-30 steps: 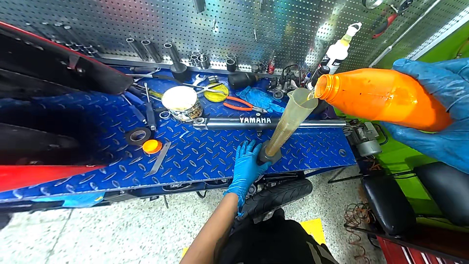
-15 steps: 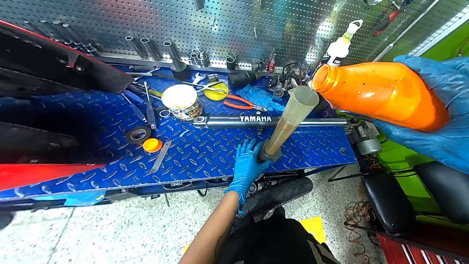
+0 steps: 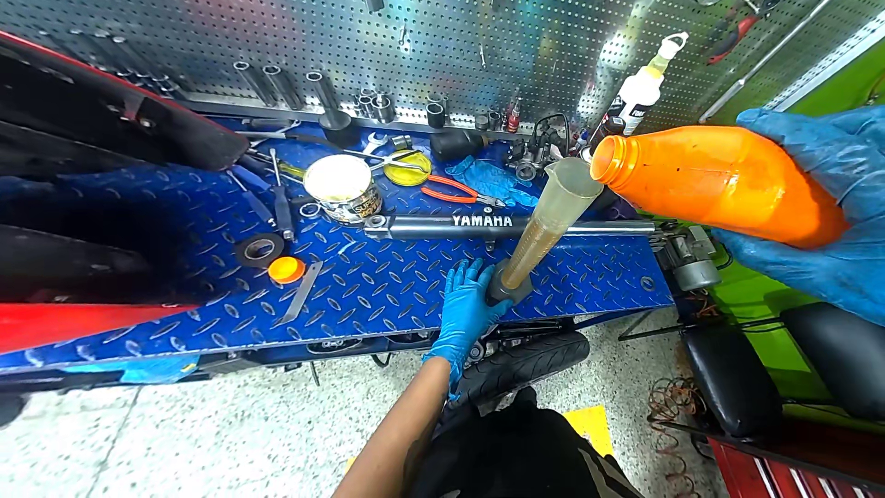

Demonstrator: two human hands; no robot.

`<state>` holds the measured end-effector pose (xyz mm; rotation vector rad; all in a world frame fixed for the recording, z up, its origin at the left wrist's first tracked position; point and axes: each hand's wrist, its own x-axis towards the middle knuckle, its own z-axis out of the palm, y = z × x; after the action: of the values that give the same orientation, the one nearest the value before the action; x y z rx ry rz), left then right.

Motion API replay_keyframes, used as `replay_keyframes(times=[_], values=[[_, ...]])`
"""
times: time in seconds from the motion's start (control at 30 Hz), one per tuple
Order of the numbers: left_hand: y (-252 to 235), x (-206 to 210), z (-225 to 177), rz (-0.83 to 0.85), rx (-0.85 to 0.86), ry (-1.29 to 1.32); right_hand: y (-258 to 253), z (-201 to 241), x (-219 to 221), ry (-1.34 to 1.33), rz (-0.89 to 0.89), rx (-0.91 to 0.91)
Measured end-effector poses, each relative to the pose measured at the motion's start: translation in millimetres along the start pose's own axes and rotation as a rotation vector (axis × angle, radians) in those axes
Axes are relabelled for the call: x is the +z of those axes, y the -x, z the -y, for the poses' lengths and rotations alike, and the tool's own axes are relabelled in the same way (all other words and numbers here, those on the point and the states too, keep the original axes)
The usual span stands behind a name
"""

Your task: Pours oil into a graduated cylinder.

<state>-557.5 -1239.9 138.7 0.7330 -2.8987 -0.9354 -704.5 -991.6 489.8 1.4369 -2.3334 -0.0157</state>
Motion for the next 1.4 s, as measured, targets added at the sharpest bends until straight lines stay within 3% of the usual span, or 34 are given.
replay_keyframes(times=[1.4], values=[[1.7, 0.1, -0.3, -0.021, 0.016, 0.019, 1.0, 3.3, -0.8, 0.002, 0.035, 0.041]])
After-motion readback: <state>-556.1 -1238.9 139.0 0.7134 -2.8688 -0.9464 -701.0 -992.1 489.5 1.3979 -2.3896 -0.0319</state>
